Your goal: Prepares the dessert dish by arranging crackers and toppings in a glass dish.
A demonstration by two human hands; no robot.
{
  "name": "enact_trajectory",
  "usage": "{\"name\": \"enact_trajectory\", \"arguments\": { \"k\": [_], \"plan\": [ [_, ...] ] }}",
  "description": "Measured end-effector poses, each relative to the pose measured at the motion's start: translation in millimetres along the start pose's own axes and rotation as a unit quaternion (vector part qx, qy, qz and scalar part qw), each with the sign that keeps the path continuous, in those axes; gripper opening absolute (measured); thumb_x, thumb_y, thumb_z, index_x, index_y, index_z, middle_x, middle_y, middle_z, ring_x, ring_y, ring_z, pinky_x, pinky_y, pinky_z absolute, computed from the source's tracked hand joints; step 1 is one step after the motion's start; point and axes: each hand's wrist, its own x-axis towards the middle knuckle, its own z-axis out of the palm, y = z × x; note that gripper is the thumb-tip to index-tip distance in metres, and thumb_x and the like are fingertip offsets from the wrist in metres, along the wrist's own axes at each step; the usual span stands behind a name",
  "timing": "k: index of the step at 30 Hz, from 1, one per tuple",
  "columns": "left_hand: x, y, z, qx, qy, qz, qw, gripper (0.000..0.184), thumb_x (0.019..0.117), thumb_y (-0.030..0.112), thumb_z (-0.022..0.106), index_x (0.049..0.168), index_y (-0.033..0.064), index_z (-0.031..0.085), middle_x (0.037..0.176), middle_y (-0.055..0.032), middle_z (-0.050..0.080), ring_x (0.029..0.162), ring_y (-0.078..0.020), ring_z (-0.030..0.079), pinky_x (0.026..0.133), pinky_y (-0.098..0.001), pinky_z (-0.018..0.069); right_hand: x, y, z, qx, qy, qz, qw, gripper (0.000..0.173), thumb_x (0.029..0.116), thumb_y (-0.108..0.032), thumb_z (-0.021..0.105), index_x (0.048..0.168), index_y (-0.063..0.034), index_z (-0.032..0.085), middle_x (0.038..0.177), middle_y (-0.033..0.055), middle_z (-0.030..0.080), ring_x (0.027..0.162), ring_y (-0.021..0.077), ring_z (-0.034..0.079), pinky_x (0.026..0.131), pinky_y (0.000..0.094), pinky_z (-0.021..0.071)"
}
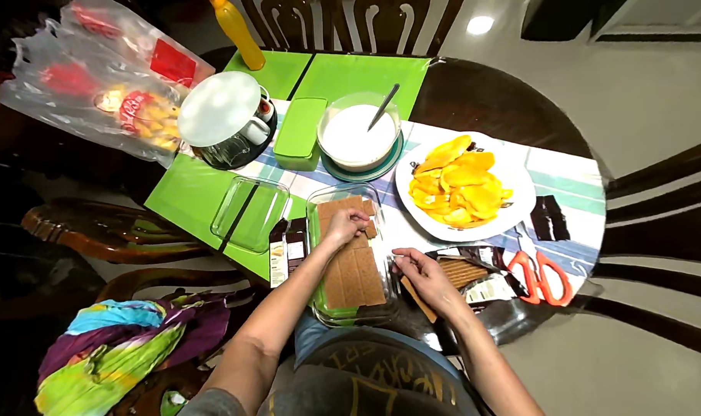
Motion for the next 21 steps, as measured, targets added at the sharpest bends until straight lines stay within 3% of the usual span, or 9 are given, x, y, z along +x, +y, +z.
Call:
{"name": "enact_trajectory", "arguments": {
  "k": [7, 10, 13, 16, 21],
  "plan": [
    [13, -5, 17, 0.091, 0.044, 0.049, 0.994, 0.014, 0.0961, 0.009, 0.07, 0.108, 0.0024, 0.072, 0.099, -0.0132, 0.073, 0.079, -0.021, 0.072, 0.077, -0.0404, 0.0613, -5, 6, -2, -0.004, -0.008, 0.005, 1.0, 0.034, 0.106, -0.033, 0.05, 0.127, -0.0103, 0.064, 0.093, -0.0022, 0.07, 0.083, 0.0053, 0.065, 0.08, 0.0265, 0.0545],
    [3, -17, 18, 0.18, 0.116, 0.188, 0.958, 0.013, 0.0961, 0.01, 0.069, 0.105, 0.0033, 0.075, 0.109, -0.0136, 0.072, 0.103, -0.0257, 0.069, 0.095, -0.0455, 0.0555, -5, 6, -2, -0.009, -0.01, 0.0, 1.0, 0.034, 0.1059, -0.033, 0.05, 0.127, -0.0104, 0.065, 0.093, -0.0025, 0.07, 0.083, 0.005, 0.065, 0.08, 0.0261, 0.0545],
    [-10, -40, 26, 0.319, 0.124, 0.299, 0.891, 0.021, 0.0992, 0.025, 0.064, 0.108, 0.0133, 0.079, 0.124, -0.01, 0.069, 0.121, -0.0331, 0.059, 0.103, -0.0514, 0.0482, -5, 4, -3, 0.013, -0.014, 0.0, 1.0, 0.032, 0.1066, -0.03, 0.05, 0.125, -0.01, 0.065, 0.093, -0.0024, 0.07, 0.084, 0.005, 0.066, 0.081, 0.0256, 0.0545],
    [-21, -50, 33, 0.379, 0.088, 0.284, 0.876, 0.03, 0.1032, 0.033, 0.055, 0.121, 0.0205, 0.076, 0.144, -0.0124, 0.057, 0.133, -0.0412, 0.05, 0.106, -0.0592, 0.0422, -4, 0, -3, 0.1, 0.002, 0.021, 0.995, 0.031, 0.1085, -0.025, 0.045, 0.121, -0.0072, 0.067, 0.09, -0.0003, 0.071, 0.083, 0.0083, 0.066, 0.078, 0.0273, 0.0537],
    [-13, -57, 34, 0.385, 0.116, 0.286, 0.869, 0.03, 0.1025, 0.032, 0.055, 0.124, 0.0233, 0.075, 0.15, -0.0159, 0.052, 0.134, -0.0454, 0.047, 0.105, -0.0618, 0.0414, -3, -4, -2, 0.159, 0.036, 0.062, 0.985, 0.04, 0.1119, -0.025, 0.033, 0.12, -0.0052, 0.066, 0.092, 0.0014, 0.072, 0.081, 0.0085, 0.065, 0.073, 0.0252, 0.0529]
  ]
}}
